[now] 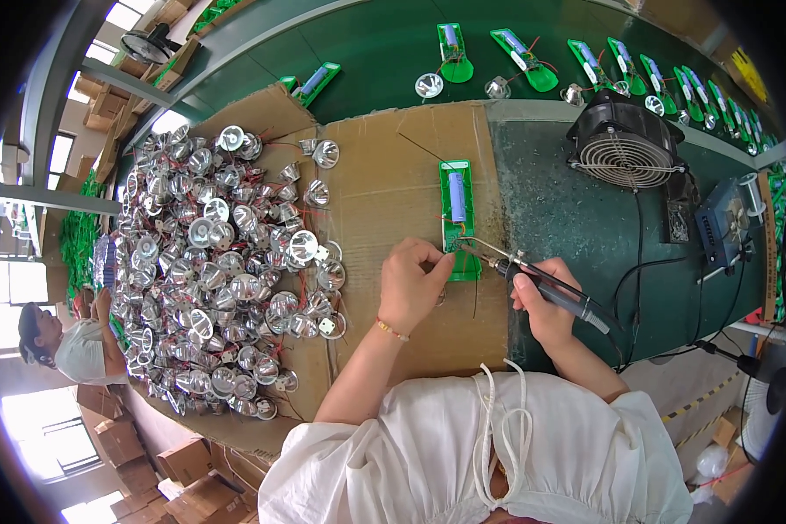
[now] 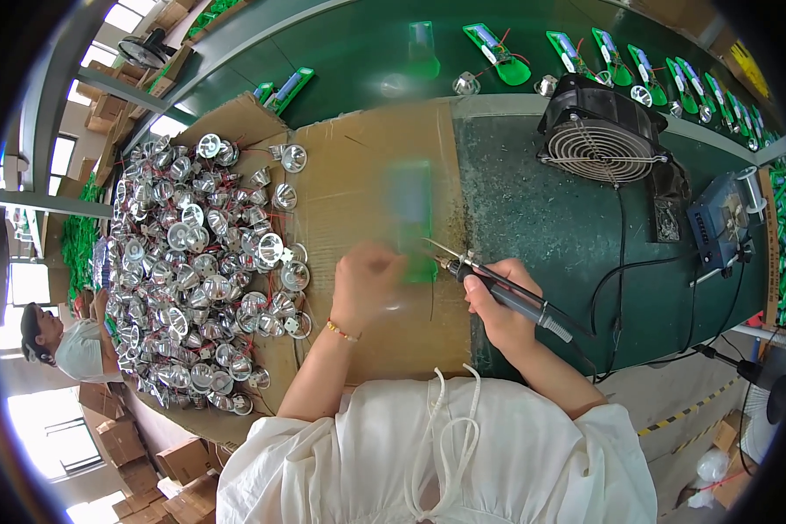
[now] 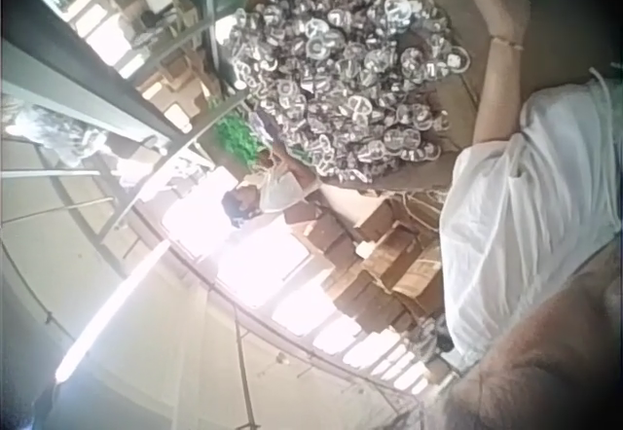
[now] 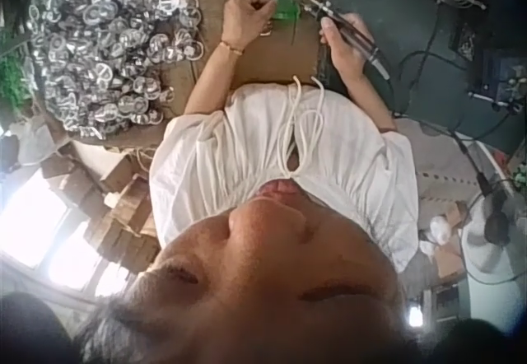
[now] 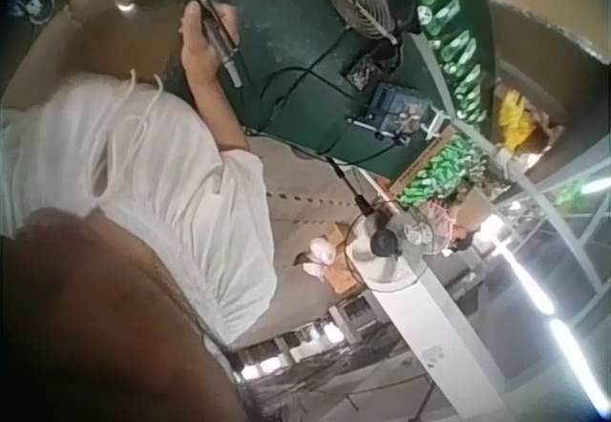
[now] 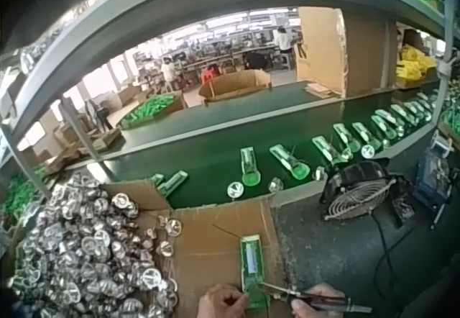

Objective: Soldering electrical wires to small circuit boards housed in plastic casings for lighting assembly.

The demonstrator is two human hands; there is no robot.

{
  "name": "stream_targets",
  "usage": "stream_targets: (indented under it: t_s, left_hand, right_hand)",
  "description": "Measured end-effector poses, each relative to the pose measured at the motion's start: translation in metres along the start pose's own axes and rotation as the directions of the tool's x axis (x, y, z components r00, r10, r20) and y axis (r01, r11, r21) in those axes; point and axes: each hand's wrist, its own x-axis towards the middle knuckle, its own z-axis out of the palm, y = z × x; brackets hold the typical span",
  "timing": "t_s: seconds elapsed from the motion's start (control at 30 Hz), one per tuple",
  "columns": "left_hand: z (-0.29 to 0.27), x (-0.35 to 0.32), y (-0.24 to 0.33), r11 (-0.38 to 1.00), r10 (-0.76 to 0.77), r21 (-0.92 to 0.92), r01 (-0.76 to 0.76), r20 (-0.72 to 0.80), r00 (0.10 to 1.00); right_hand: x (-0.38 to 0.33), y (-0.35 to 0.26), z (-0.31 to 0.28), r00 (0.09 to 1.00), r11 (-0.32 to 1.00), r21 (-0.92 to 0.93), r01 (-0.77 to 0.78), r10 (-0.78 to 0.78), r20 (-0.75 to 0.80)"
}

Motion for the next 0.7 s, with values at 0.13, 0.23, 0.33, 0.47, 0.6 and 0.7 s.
stream_targets:
  t_s: [0.13, 0.23, 0.33, 0.47, 0.6, 0.7]
  left_hand:
    - [0.001, -0.002, 0.002, 1.000, -0.006, -0.027, 0.006, -0.002, 1.000]
    - [0.000, -0.002, 0.000, 0.998, -0.044, -0.043, 0.044, 0.010, 0.999]
    - [0.000, 0.002, -0.002, 0.999, -0.022, -0.024, 0.022, 0.002, 1.000]
    - [-0.001, 0.009, -0.005, 0.999, 0.005, -0.033, -0.005, 0.002, 1.000]
    - [-0.001, 0.010, -0.004, 1.000, 0.000, 0.022, 0.000, -0.004, 1.000]
    - [0.002, 0.006, -0.006, 0.998, 0.018, 0.055, -0.017, -0.006, 1.000]
  right_hand:
    - [-0.002, 0.000, -0.001, 1.000, 0.999, -0.032, 0.004, -0.003, 0.010]
    - [-0.003, 0.000, 0.001, 0.998, 0.995, -0.093, 0.045, -0.042, 0.035]
    - [-0.003, 0.000, 0.002, 0.999, 1.000, -0.028, 0.010, -0.011, -0.043]
    - [0.004, 0.002, -0.004, 0.987, 0.994, 0.082, 0.068, -0.054, -0.152]
    - [0.005, -0.004, -0.007, 0.983, 0.995, 0.074, 0.069, -0.056, -0.174]
    - [0.001, 0.012, -0.019, 0.989, 0.990, 0.136, 0.025, -0.004, -0.149]
